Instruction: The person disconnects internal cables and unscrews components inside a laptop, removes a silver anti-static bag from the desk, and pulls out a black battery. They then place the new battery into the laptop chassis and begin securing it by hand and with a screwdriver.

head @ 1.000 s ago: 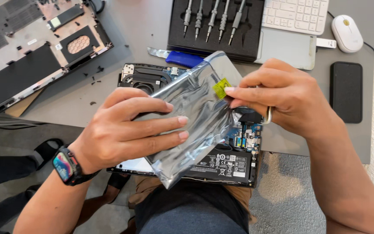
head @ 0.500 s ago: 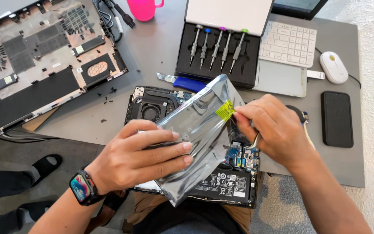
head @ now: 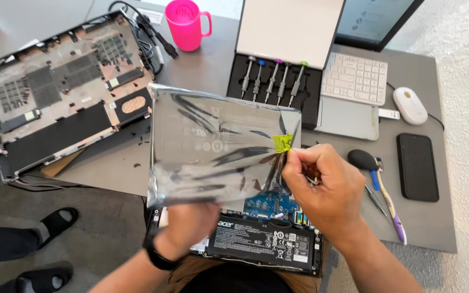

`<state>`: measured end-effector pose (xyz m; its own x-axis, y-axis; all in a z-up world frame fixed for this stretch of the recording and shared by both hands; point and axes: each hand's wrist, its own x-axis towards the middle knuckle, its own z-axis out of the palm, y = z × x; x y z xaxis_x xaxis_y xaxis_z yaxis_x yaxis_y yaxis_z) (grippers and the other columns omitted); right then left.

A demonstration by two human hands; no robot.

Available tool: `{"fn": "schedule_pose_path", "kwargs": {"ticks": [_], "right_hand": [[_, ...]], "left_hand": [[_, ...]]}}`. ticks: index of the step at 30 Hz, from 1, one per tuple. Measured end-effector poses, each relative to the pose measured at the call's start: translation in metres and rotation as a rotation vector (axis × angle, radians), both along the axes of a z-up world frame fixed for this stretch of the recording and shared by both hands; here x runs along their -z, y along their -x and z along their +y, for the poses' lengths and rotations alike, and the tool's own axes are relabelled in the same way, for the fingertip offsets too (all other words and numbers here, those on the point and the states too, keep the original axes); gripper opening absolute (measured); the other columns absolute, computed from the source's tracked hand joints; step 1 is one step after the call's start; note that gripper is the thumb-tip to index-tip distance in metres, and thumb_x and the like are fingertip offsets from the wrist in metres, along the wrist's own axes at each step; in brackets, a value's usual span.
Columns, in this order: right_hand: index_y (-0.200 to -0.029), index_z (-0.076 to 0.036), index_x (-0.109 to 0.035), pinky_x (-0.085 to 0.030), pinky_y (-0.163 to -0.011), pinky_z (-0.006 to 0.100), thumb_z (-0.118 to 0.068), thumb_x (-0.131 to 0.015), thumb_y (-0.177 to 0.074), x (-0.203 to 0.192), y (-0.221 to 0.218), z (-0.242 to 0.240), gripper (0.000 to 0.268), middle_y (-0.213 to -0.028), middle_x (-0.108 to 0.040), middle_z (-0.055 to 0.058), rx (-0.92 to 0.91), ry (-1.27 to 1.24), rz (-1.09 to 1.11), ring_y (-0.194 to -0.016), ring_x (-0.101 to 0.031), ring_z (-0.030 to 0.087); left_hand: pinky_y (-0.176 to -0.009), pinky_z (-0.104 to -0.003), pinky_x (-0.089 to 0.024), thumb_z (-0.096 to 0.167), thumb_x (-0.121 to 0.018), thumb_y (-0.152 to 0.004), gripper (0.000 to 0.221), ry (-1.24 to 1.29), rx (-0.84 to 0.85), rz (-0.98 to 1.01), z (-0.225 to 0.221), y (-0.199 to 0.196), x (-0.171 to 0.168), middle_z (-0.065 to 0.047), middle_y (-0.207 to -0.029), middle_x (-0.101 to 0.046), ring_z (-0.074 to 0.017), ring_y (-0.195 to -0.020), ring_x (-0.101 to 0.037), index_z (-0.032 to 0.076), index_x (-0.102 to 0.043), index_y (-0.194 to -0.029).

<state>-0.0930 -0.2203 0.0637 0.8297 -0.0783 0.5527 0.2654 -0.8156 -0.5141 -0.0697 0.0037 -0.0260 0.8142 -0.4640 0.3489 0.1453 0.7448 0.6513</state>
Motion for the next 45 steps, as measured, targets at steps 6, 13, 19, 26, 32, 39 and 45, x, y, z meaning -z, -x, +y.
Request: {"fn": "schedule_pose_path", "kwargs": {"ticks": [6, 13, 19, 26, 32, 39, 45], "right_hand": [[-0.096, -0.009, -0.065, -0.044, -0.061, 0.033, -0.011, -0.067, -0.099, 0.018, 0.001, 0.007, 0.005, -0.081, -0.063, 0.002, -0.122, 0.176, -0.105, -0.064, -0.055, 0.018], [-0.129, -0.001, -0.068, -0.049, -0.063, 0.034, -0.013, -0.076, -0.101, 0.015, -0.001, -0.005, 0.031, -0.086, -0.060, 0.002, -0.209, 0.527, -0.219, -0.068, -0.051, 0.020], [-0.112, -0.002, -0.068, -0.051, -0.068, 0.037, -0.005, -0.065, -0.102, 0.006, -0.007, -0.010, 0.011, -0.089, -0.058, 0.006, -0.321, 0.629, -0.150, -0.073, -0.053, 0.024], [-0.095, -0.006, -0.056, -0.043, -0.057, 0.033, -0.005, -0.058, -0.104, 0.032, -0.004, -0.003, 0.009, -0.076, -0.048, 0.002, -0.268, 0.378, -0.106, -0.065, -0.047, 0.019], [-0.096, -0.004, -0.061, -0.031, -0.042, 0.026, -0.005, -0.060, -0.101, 0.024, -0.006, -0.011, 0.005, -0.064, -0.054, -0.001, 0.051, -0.220, 0.154, -0.048, -0.040, 0.007], [-0.108, -0.001, -0.057, -0.032, -0.058, 0.023, -0.007, -0.055, -0.109, 0.033, 0.001, -0.018, 0.006, -0.065, -0.048, -0.002, 0.001, -0.323, -0.012, -0.057, -0.038, 0.006], [-0.105, 0.003, -0.061, -0.045, -0.058, 0.026, -0.007, -0.052, -0.108, 0.069, 0.007, -0.046, 0.014, -0.067, -0.068, 0.012, -0.127, -0.727, 0.160, -0.052, -0.050, 0.009]], "left_hand": [[-0.117, -0.042, -0.044, 0.023, -0.066, -0.093, 0.039, -0.476, -0.362, -0.126, -0.050, 0.009, -0.037, -0.006, -0.127, -0.067, -0.0232, -0.120, -0.063, 0.006, -0.062, -0.128], [-0.111, -0.034, -0.052, 0.020, -0.063, -0.100, 0.022, -0.645, -0.552, -0.019, -0.061, 0.006, -0.049, -0.007, -0.118, -0.075, -0.0188, -0.115, -0.071, 0.006, -0.074, -0.114], [-0.108, -0.035, -0.052, 0.016, -0.065, -0.099, 0.020, -0.850, -0.640, -0.283, -0.058, 0.009, -0.037, -0.009, -0.113, -0.077, -0.0219, -0.111, -0.073, 0.005, -0.076, -0.111], [-0.097, -0.031, -0.053, 0.018, -0.065, -0.097, 0.014, -0.892, -0.660, -0.281, -0.061, 0.011, -0.047, 0.000, -0.090, -0.074, -0.0134, -0.087, -0.071, 0.011, -0.071, -0.088], [-0.101, -0.038, -0.060, 0.012, -0.071, -0.095, 0.008, -0.785, -0.823, -0.370, -0.054, 0.014, -0.043, -0.006, -0.098, -0.074, -0.0233, -0.092, -0.076, 0.004, -0.074, -0.097], [-0.089, -0.034, -0.061, 0.017, -0.064, -0.100, 0.017, -0.219, -0.384, 0.470, -0.054, 0.001, -0.024, -0.007, -0.105, -0.078, -0.0189, -0.095, -0.075, 0.007, -0.077, -0.105], [-0.107, -0.047, -0.054, 0.022, -0.051, -0.106, 0.035, 0.058, -0.445, 0.426, -0.043, -0.015, -0.008, -0.015, -0.131, -0.069, -0.0266, -0.123, -0.064, 0.004, -0.063, -0.134]]}}
